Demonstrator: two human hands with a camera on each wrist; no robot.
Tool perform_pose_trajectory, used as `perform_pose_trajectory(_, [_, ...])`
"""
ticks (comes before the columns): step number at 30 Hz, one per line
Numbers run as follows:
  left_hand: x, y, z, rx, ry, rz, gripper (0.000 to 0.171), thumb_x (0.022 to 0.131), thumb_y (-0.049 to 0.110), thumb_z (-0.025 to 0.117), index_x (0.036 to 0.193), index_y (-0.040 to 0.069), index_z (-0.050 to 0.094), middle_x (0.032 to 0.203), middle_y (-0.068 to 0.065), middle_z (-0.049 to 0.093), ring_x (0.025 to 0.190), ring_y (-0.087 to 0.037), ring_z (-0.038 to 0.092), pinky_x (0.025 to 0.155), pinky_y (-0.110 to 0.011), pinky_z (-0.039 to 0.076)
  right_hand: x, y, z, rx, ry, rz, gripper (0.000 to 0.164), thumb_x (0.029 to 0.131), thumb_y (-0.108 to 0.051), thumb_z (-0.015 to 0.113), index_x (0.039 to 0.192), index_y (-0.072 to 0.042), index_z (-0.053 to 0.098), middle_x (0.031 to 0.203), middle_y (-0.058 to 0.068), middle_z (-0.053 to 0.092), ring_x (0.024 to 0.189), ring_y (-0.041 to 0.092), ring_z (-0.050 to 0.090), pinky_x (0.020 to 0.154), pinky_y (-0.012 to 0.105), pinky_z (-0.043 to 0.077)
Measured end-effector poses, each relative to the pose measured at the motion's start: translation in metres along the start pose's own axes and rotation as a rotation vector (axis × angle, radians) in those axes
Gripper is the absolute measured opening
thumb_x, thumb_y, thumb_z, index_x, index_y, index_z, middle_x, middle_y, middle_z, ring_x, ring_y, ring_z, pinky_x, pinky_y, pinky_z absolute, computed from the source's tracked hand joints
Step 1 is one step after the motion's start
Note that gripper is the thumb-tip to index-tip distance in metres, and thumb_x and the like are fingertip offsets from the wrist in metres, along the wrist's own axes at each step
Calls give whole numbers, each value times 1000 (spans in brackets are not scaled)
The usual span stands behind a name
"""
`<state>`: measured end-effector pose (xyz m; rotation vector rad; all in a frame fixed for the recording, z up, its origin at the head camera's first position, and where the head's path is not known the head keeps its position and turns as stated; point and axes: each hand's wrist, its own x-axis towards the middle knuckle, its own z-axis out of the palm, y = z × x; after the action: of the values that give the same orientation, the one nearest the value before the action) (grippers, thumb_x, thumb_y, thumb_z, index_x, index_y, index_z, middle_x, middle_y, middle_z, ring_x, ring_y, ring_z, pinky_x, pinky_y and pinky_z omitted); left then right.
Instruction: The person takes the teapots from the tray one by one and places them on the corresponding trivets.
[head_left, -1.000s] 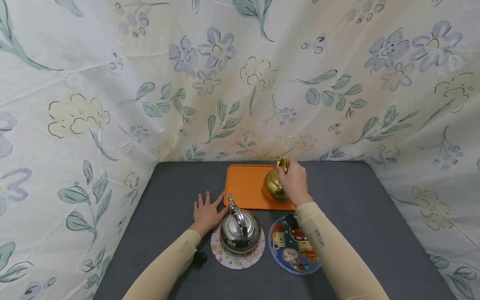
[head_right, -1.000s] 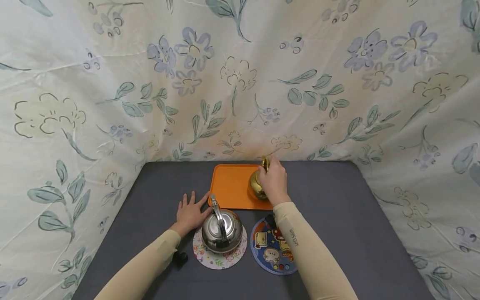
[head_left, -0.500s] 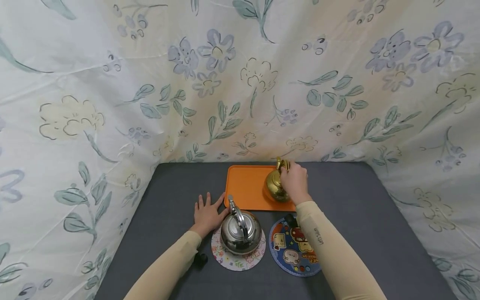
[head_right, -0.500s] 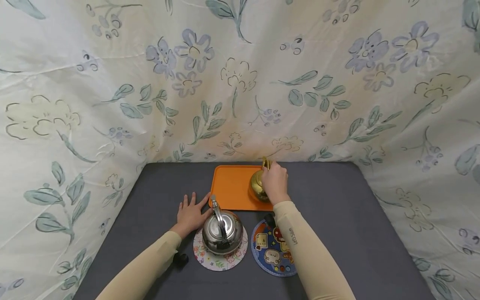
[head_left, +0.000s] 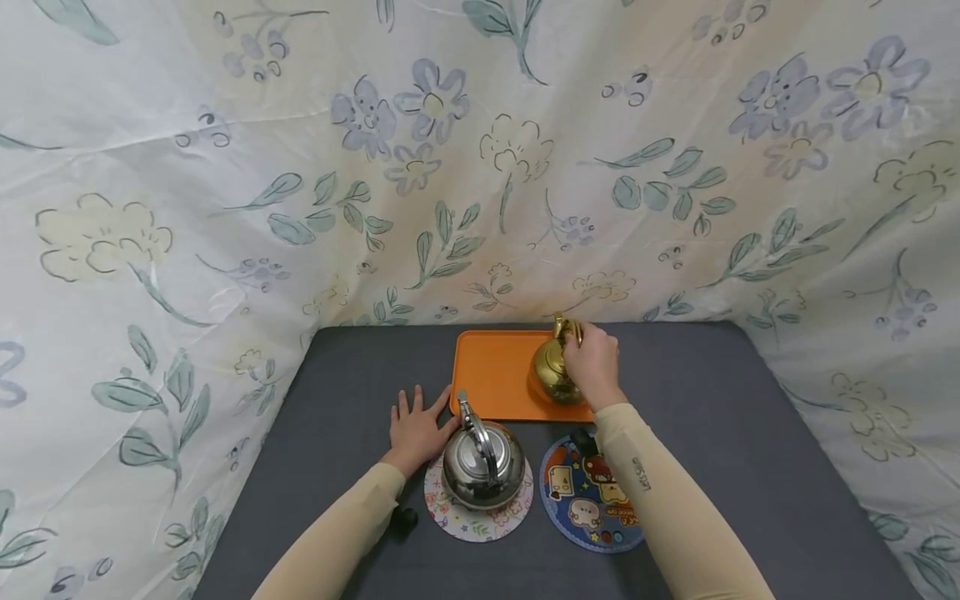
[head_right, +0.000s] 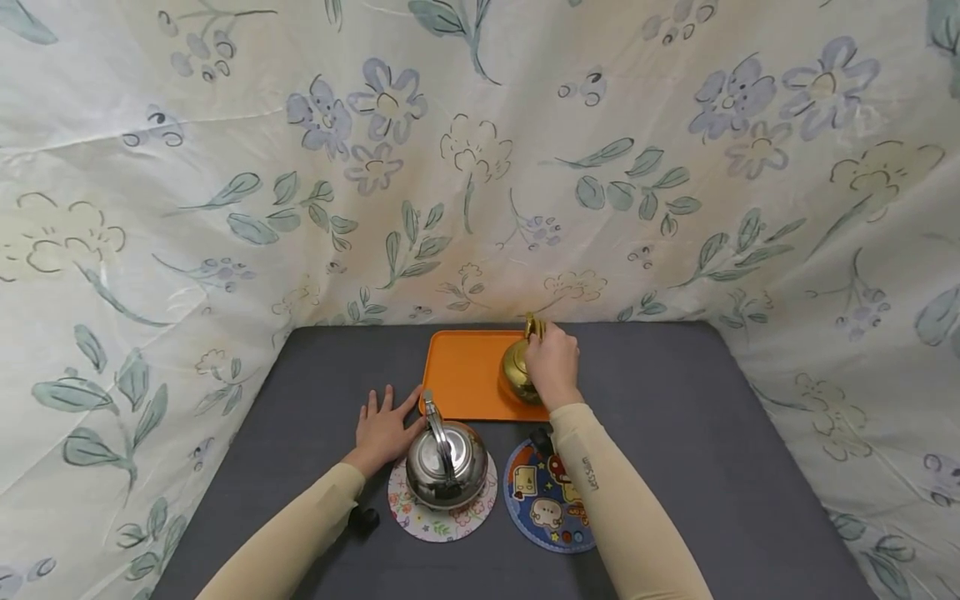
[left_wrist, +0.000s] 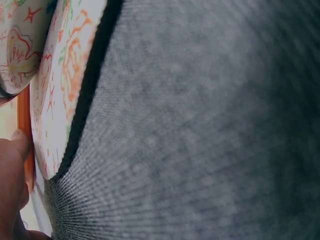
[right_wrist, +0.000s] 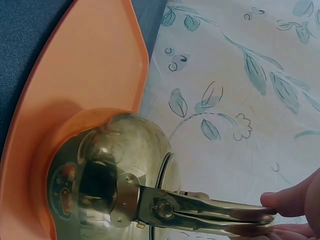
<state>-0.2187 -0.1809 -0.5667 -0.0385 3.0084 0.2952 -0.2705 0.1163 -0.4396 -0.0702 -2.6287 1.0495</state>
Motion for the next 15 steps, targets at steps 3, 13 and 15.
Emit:
perform_pose_trajectory(3, [0,1,-1,-7,-1,-1,71,96,71,43,159,42,27,166,-21,21,152,-52,11,120,-65,17,-1,-2,-4,0,10,-4,33,100,-16,60,128,1,67,112,25,72,93,45,70,80,56,57])
perform_pose_trajectory(13, [-1,2,-6,-20,-3,-7,69,97,68,46,159,42,29,166,-22,22,152,-52,11,119,-65,18,-11,-11,-21,6,16,-31,33,99,-15,62,126,2,68,112,26,72,95,45,70,82,57,57])
perform_pose_trajectory(15, [-1,2,-6,-21,-2,-8,69,97,68,46,158,42,30,165,-22,22,152,-52,12,119,-65,18,-13,-13,-24,8,24,-36,33,99,-15,62,126,3,68,111,26,72,93,45,70,81,57,57])
